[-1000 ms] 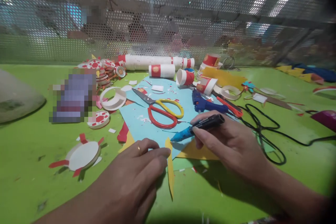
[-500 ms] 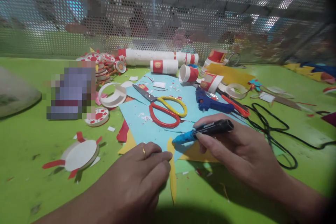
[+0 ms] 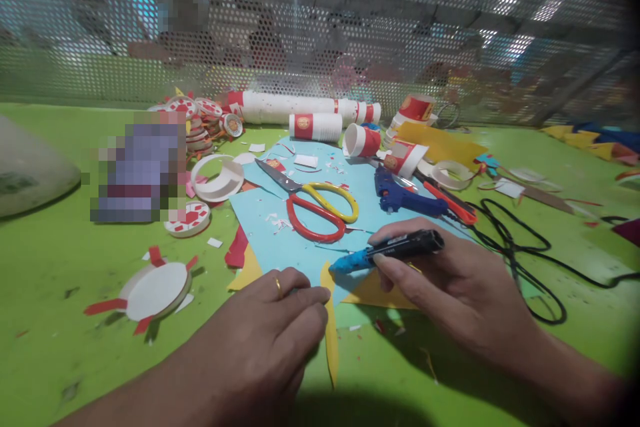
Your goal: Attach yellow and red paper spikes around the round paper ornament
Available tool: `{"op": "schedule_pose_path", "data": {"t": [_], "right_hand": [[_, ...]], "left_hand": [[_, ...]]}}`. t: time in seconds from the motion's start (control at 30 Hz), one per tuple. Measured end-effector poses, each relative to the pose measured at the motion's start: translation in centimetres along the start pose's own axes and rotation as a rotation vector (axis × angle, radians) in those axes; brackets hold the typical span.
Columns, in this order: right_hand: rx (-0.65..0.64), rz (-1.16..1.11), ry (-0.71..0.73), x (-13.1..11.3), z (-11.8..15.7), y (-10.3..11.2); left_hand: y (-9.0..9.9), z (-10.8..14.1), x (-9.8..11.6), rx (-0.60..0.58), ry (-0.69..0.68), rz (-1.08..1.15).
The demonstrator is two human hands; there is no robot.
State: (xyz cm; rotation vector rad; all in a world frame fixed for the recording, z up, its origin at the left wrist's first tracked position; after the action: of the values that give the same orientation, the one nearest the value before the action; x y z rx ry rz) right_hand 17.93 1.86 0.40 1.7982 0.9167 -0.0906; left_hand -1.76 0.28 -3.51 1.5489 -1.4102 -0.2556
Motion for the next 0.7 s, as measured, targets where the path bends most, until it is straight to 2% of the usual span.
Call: {"op": "schedule_pose_path", "data": {"t": [0.7], "right_hand": [[-0.016, 0.036, 0.003, -0.1, 0.05, -0.08]], "left_hand": [[0.02, 0.03, 0.04, -0.03, -0.001, 0.022]]}}
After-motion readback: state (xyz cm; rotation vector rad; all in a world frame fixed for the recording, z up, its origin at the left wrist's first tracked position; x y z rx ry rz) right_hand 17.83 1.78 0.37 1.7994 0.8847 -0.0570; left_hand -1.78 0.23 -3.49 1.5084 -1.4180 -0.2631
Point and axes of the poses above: each hand's wrist, its own z-axis away from the middle knuckle, its own y-axis out of the back of the hand, x = y × z, the point moved 2 cm from there along -z, towards the middle knuckle, and after that the axes turned 12 degrees about z, right-handed, at the moved point
